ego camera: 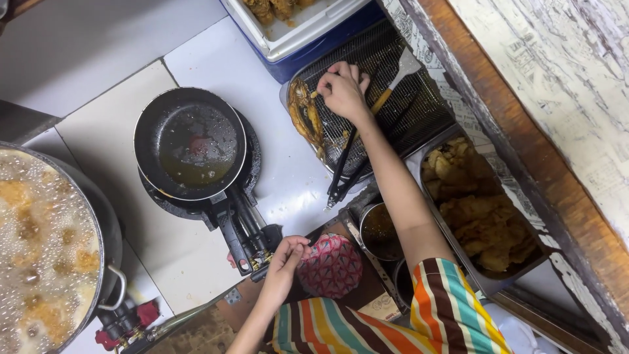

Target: The person uses a slotted spoon to stir and flip food frying in hot oil within two pans on a gas stove. They then transfer the cooked food from the pans into a wire draining basket placed on a tray.

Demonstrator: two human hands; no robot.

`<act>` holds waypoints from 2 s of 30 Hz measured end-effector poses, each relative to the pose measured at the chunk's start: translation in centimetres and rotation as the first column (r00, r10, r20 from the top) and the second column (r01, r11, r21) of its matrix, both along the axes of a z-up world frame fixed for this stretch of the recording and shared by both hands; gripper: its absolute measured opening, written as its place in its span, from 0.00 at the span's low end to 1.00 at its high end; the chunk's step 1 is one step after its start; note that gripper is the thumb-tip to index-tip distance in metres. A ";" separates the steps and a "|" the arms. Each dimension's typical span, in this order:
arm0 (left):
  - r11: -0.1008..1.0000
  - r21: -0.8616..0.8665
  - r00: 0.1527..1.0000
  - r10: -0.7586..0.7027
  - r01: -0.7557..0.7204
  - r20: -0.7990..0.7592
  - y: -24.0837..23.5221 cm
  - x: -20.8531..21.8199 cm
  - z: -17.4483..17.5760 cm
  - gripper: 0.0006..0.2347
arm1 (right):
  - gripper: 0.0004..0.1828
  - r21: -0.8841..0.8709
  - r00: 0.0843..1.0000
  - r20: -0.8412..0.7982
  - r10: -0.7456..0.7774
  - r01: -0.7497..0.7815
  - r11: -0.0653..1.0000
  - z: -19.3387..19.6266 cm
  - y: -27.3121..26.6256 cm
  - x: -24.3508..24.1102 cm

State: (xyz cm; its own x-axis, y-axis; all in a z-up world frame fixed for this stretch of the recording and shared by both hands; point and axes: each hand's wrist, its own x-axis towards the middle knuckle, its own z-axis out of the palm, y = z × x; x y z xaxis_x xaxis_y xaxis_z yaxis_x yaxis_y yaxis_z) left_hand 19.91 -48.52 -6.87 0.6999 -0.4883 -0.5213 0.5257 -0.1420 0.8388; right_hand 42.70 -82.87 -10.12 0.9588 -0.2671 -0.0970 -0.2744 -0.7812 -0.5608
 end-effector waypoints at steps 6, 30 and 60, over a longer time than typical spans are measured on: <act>0.999 -0.007 0.999 -0.042 0.042 -0.003 -0.6 0.6 0.1 0.11 | 0.06 -0.031 0.997 -0.008 -0.074 0.074 0.997 0.0 -0.9 -1.8; 0.972 -0.072 0.975 -0.222 0.223 0.031 -5.1 -1.5 -1.4 0.07 | 0.09 0.100 0.930 -0.220 0.295 -0.279 0.955 0.7 0.4 -4.0; 0.956 0.048 0.957 -0.290 0.289 0.018 -3.8 -2.7 -1.1 0.08 | 0.16 0.107 0.904 -0.406 -0.133 0.192 0.976 0.9 4.7 -5.9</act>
